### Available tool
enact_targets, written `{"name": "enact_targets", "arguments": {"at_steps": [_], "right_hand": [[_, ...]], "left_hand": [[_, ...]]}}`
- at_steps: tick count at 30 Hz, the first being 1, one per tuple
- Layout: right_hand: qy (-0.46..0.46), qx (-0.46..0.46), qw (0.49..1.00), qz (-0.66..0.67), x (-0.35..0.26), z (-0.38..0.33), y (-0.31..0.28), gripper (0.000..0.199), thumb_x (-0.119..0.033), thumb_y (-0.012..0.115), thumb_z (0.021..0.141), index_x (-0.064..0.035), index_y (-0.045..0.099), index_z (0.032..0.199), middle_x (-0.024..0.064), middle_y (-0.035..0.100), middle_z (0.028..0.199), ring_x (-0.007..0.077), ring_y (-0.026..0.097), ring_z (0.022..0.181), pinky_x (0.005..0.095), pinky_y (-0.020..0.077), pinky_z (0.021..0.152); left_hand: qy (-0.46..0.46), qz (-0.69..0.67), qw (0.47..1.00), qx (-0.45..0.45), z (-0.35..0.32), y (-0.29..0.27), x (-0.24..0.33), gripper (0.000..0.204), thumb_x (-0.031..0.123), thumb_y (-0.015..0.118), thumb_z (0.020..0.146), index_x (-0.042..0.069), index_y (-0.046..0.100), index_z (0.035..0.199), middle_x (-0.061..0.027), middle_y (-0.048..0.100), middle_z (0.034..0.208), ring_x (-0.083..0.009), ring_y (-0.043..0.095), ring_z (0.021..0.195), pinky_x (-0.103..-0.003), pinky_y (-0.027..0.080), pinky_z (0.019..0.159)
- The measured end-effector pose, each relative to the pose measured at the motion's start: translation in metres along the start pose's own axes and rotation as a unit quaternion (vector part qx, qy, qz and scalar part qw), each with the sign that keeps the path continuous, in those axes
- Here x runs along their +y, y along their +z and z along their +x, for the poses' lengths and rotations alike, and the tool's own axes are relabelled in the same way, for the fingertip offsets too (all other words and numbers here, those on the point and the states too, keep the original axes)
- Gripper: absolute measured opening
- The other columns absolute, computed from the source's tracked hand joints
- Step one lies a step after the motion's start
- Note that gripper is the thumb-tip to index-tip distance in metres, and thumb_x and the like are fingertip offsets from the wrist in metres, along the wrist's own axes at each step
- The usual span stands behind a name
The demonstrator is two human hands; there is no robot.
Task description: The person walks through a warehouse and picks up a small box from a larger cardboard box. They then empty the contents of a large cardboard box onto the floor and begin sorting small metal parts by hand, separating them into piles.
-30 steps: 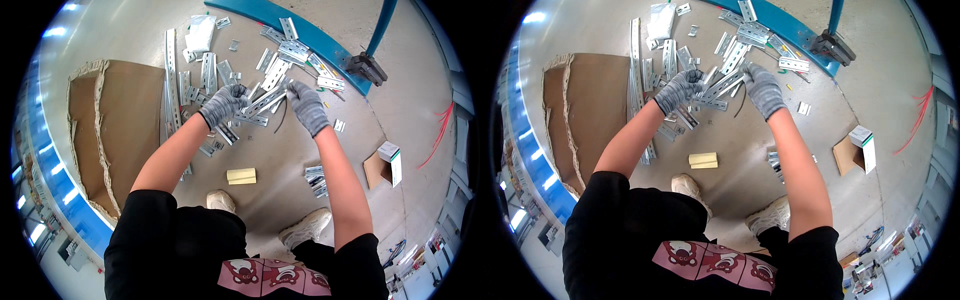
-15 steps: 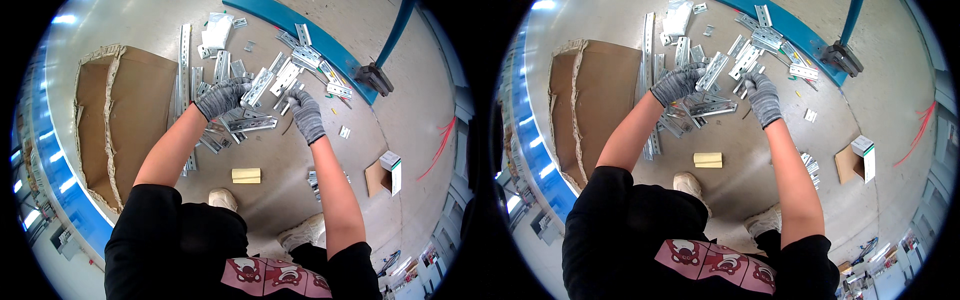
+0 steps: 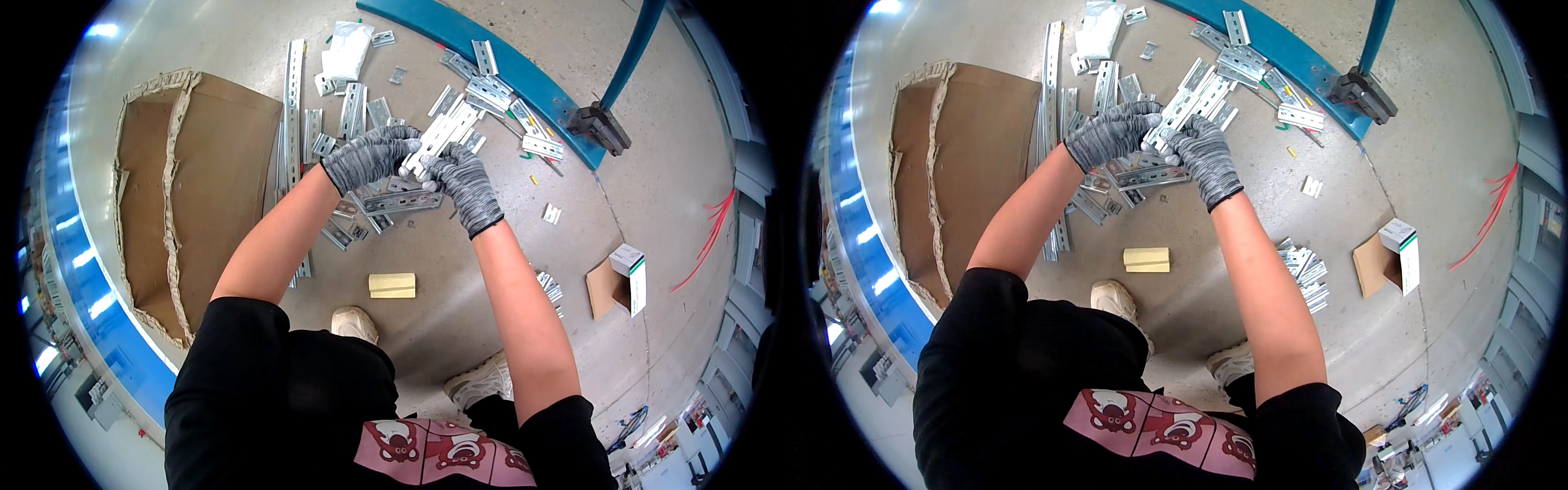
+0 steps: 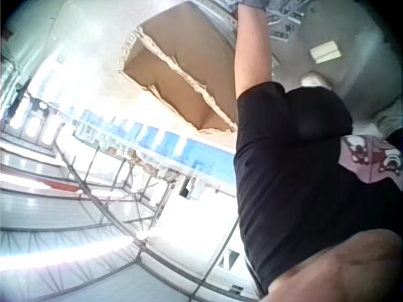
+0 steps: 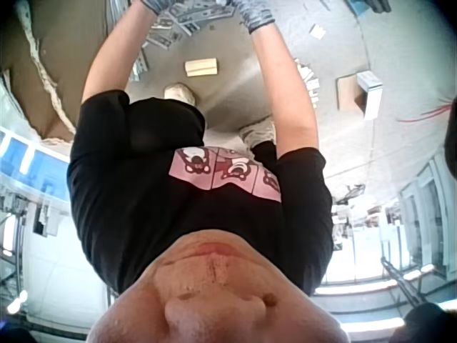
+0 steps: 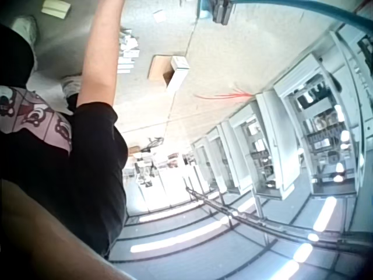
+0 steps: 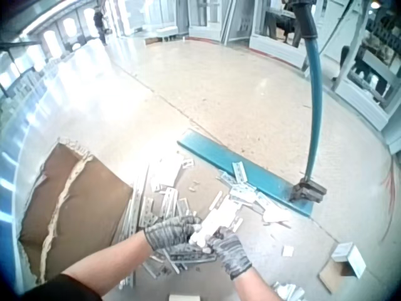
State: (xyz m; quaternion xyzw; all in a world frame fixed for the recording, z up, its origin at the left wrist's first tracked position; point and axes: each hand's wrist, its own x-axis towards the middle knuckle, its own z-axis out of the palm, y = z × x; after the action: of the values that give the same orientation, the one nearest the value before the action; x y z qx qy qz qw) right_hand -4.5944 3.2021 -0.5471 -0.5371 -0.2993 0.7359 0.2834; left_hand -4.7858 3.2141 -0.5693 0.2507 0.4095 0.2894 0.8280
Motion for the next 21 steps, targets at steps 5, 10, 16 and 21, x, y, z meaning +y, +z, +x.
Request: {"name": "enact_targets", "arguments": {"at_steps": [5, 10, 16, 21], "right_hand": [[0.01, 0.015, 1.0, 0.013, 0.008, 0.005, -0.01, 0.016, -0.008, 0.06, 0.087, 0.0012, 0.059, 0.1, 0.0065, 0.065, 0.077, 0.0114, 0.062, 0.058, 0.0226, 0.049, 0.046], [0.051, -0.057, 0.996, 0.037, 0.009, 0.004, -0.022, 0.026, -0.024, 0.056, 0.093, -0.0036, 0.058, 0.109, 0.0063, 0.066, 0.083, 0.0139, 0.064, 0.065, 0.0244, 0.053, 0.053], [0.063, -0.013, 0.996, -0.068, 0.022, -0.024, -0.066, 0.033, -0.024, 0.061, 0.089, -0.0048, 0.054, 0.115, 0.0047, 0.064, 0.092, 0.0128, 0.063, 0.075, 0.0262, 0.055, 0.062], [0.169, -0.151, 0.926, -0.301, 0.041, -0.064, -0.136, 0.029, -0.017, 0.061, 0.084, -0.0013, 0.059, 0.109, 0.0089, 0.067, 0.092, 0.019, 0.066, 0.075, 0.0318, 0.0539, 0.065]], "left_hand": [[-0.003, 0.077, 0.997, 0.008, -0.007, 0.018, 0.009, 0.026, 0.023, 0.062, 0.09, 0.006, 0.06, 0.11, 0.0006, 0.062, 0.093, -0.0054, 0.056, 0.084, -0.02, 0.047, 0.073], [0.006, 0.207, 0.978, 0.024, -0.006, 0.013, 0.008, 0.022, 0.019, 0.06, 0.091, 0.002, 0.06, 0.106, -0.0015, 0.062, 0.087, -0.0071, 0.056, 0.08, -0.023, 0.048, 0.072], [0.059, 0.46, 0.884, -0.061, -0.002, 0.066, -0.016, 0.036, 0.029, 0.069, 0.082, 0.004, 0.06, 0.108, -0.0067, 0.066, 0.095, -0.0156, 0.062, 0.085, -0.033, 0.05, 0.081], [0.079, 0.65, 0.735, 0.179, 0.033, 0.055, -0.008, 0.04, 0.03, 0.07, 0.08, 0.004, 0.057, 0.108, -0.013, 0.064, 0.095, -0.0276, 0.063, 0.091, -0.038, 0.049, 0.084]]}}
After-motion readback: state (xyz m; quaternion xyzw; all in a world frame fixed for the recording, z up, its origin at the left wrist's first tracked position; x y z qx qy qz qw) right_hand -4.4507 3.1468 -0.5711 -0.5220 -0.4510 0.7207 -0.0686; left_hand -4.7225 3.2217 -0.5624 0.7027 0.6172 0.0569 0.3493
